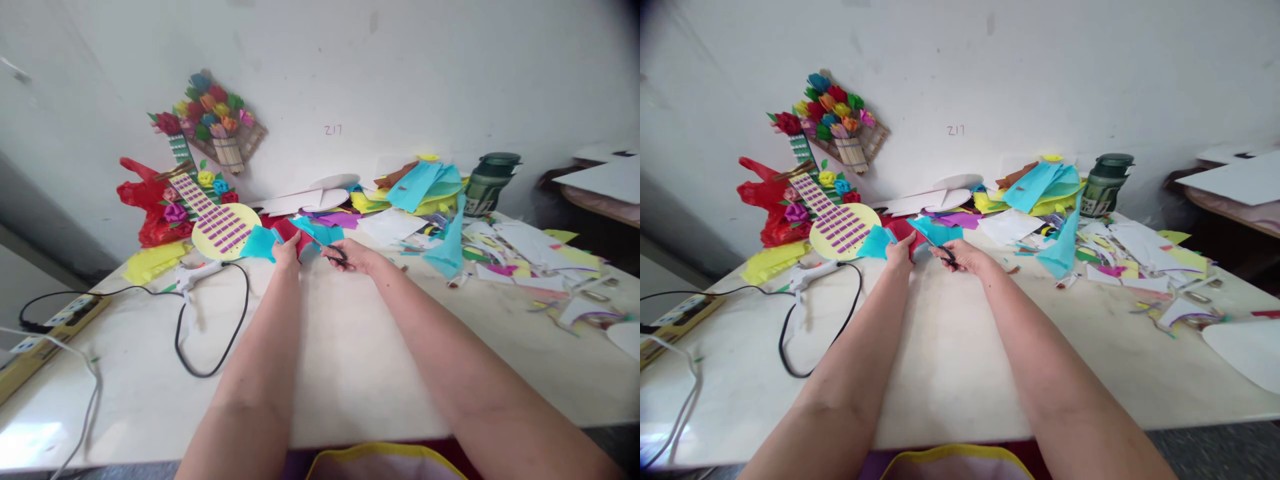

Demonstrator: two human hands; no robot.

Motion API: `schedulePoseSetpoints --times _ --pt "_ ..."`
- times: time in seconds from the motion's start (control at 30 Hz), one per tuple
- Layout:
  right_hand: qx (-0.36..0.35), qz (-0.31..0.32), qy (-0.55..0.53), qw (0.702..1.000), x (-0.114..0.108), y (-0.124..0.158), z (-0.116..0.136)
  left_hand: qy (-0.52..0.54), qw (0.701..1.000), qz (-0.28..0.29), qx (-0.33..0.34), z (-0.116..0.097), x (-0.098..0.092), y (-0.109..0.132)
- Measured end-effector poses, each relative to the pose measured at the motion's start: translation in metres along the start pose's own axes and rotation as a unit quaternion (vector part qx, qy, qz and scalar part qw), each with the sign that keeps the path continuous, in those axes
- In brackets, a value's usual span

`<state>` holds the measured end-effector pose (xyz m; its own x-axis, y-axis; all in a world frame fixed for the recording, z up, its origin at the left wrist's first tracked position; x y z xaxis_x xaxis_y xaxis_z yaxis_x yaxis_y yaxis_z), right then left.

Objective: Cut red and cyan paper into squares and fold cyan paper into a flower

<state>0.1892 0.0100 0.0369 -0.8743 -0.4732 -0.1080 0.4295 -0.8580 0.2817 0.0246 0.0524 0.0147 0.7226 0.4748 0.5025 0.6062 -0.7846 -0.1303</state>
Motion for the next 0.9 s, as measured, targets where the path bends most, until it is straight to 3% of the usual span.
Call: schedulePoseSetpoints --times 0.2,0.67,0.9 --pt "-0.002 0.023 -0.012 1.0 0.0 0.0 -0.001 0.006 1.0 0.021 0.0 -0.001 0.002 0.003" --pt "-0.005 0.004 0.003 1.0 0.002 -0.003 0.0 0.028 0.999 0.029 0.015 -0.002 0.004 0.008" --pt "-0.004 -0.016 0.003 1.0 0.004 -0.001 0.001 -0.01 1.0 0.02 0.012 -0.005 0.005 0.011"
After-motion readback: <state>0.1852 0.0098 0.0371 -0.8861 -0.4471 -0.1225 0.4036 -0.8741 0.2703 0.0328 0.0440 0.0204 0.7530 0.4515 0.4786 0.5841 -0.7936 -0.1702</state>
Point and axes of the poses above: each hand's wrist, its own y-axis away from the middle knuckle, its own x-axis out of the palm, z = x × y, the point moved 2 cm from there along -y, towards the middle knuckle, and after that the axes turned 10 degrees about x, right-handed, at the moved point
